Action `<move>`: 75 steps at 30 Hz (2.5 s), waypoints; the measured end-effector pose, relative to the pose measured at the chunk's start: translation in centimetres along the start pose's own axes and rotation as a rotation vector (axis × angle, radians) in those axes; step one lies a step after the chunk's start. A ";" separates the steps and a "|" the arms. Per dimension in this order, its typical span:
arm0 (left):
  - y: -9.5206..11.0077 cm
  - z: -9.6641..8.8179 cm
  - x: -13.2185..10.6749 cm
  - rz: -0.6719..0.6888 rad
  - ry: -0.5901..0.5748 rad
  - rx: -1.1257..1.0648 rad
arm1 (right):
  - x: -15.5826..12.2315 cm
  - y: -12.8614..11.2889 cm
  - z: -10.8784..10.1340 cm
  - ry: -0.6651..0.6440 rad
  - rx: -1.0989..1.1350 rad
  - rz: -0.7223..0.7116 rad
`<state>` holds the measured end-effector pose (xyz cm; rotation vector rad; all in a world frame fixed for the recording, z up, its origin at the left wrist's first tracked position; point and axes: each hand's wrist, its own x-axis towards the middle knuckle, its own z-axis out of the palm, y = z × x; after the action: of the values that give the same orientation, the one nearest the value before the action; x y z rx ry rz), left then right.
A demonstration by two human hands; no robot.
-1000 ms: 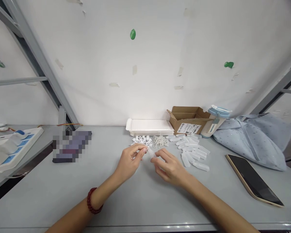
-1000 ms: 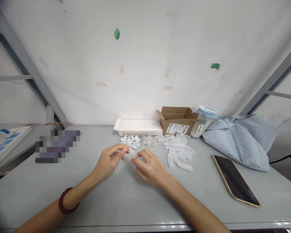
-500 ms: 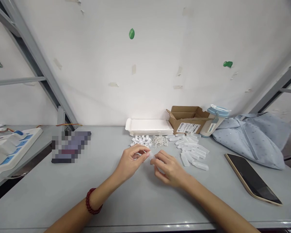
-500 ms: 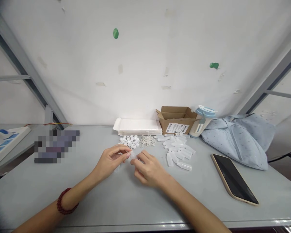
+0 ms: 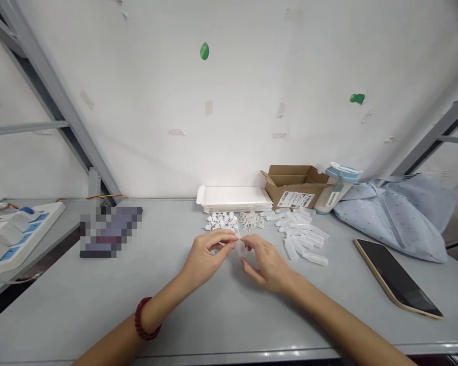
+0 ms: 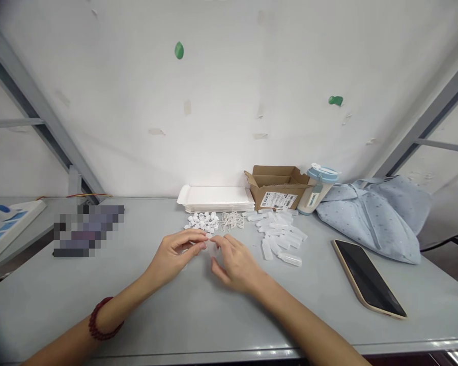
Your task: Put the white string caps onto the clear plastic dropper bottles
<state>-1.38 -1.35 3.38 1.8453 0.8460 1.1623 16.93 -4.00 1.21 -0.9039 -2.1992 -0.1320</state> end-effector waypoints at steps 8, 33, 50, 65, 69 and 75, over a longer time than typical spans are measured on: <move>0.2 -0.2 -0.1 -0.019 0.021 0.052 | -0.2 -0.5 0.2 -0.060 0.121 0.161; 0.4 -0.7 0.1 0.266 -0.158 0.460 | 1.0 -0.9 0.0 -0.135 1.441 0.934; -0.4 -3.2 0.0 -0.074 -0.568 0.650 | 0.1 -1.1 2.3 -0.300 0.373 0.382; -0.9 -5.1 0.6 -0.413 -0.614 0.666 | 0.1 -0.4 3.5 -0.351 0.335 0.380; -1.1 -4.8 0.5 -0.399 -0.611 0.677 | 0.1 -0.5 3.6 -0.325 0.340 0.360; -1.4 -5.1 0.7 -0.427 -0.638 0.668 | 0.2 -0.7 3.4 -0.329 0.352 0.402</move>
<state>-6.03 1.22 3.84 2.2007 1.2345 -0.0229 14.37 -3.26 -0.97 -1.2010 -2.1793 0.6147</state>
